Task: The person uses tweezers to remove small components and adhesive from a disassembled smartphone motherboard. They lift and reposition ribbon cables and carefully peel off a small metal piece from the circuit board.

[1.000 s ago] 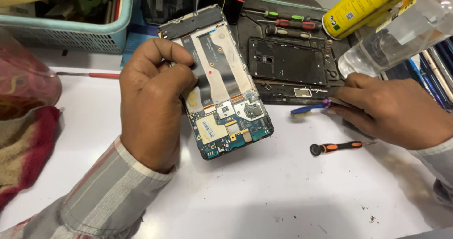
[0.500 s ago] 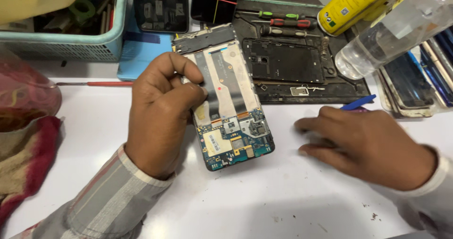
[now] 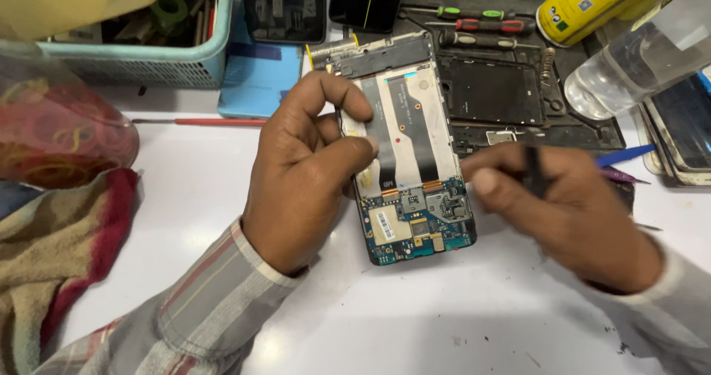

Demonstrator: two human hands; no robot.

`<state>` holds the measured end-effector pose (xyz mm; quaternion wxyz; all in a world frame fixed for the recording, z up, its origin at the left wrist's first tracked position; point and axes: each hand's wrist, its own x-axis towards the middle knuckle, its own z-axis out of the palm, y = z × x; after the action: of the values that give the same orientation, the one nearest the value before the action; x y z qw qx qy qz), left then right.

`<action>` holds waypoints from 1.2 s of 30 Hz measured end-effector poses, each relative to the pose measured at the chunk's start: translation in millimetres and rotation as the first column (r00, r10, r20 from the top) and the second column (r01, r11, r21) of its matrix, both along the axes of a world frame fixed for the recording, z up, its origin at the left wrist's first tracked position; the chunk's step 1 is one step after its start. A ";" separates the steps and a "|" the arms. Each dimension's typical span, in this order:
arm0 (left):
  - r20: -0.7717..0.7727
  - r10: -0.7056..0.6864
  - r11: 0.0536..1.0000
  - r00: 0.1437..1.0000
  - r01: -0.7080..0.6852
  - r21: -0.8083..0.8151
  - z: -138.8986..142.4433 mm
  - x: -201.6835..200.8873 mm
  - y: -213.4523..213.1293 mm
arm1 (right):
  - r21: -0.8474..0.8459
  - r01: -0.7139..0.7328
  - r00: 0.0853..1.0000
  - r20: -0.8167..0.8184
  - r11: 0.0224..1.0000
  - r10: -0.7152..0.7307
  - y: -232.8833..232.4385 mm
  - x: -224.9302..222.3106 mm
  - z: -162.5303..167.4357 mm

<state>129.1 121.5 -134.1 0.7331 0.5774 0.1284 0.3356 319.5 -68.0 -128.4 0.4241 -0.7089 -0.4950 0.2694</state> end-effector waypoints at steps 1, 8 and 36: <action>0.001 -0.010 1.000 1.000 0.010 -0.017 -1.5 0.0 0.6 | -0.032 0.004 0.996 -0.089 0.999 -0.007 4.0 -3.5 -5.0; 0.044 -0.069 0.995 0.997 0.072 -0.069 -12.9 0.3 1.3 | -0.026 0.012 0.855 -0.519 1.000 -0.024 19.8 -15.3 -22.1; -0.523 -0.160 0.959 0.837 0.257 0.118 -1.9 -6.8 34.6 | -0.301 -0.080 0.978 -0.209 0.950 0.016 17.1 -22.6 -18.0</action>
<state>122.3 156.0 -136.0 0.6490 0.7208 0.2220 0.0997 297.0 -50.8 -146.4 0.3506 -0.7226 -0.4178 0.4247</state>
